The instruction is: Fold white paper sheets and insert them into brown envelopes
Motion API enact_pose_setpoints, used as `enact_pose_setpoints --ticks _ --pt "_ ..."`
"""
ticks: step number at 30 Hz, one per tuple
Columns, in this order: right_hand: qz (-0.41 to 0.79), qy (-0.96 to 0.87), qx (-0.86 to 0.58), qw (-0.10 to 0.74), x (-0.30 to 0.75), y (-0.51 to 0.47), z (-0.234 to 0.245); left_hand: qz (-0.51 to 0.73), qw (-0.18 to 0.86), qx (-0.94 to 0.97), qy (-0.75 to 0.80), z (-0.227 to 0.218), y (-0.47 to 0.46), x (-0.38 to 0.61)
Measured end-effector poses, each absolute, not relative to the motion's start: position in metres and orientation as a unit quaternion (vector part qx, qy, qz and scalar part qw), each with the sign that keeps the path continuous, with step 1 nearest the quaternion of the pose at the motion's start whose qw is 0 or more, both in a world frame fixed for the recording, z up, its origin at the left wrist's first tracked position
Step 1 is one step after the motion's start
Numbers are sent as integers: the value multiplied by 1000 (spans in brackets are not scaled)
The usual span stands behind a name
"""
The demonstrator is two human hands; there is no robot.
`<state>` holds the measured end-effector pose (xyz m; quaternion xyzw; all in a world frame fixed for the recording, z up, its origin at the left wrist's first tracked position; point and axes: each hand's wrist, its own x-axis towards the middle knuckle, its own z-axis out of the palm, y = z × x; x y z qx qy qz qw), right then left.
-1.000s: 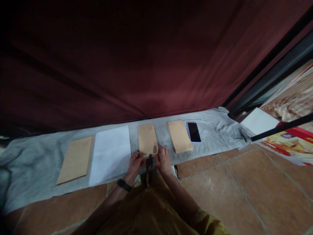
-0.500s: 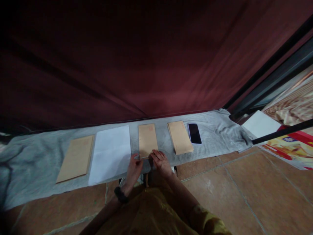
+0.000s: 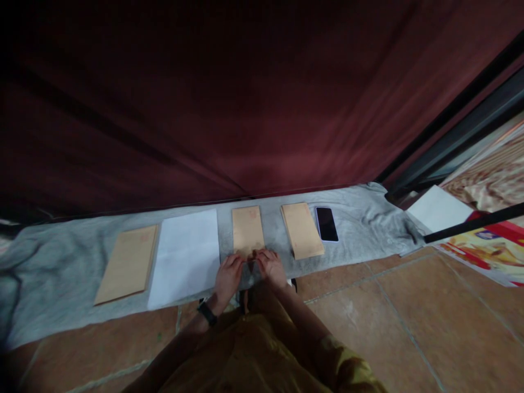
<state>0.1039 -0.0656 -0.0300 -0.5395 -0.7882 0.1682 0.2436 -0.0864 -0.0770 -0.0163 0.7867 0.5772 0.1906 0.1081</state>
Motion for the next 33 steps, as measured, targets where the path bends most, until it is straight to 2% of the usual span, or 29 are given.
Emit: enact_pose_setpoints --ticks 9,15,24,33 --pt "123 -773 -574 242 93 -61 -35 168 63 776 604 -15 -72 -82" --pt "126 -765 -593 217 92 -62 -37 120 49 851 508 -25 -95 -81" --pt "137 -826 -481 261 71 -91 -31 107 71 847 516 -50 -110 -82" --pt "95 -837 -497 210 93 -103 -36 121 29 838 532 -41 -116 -77"
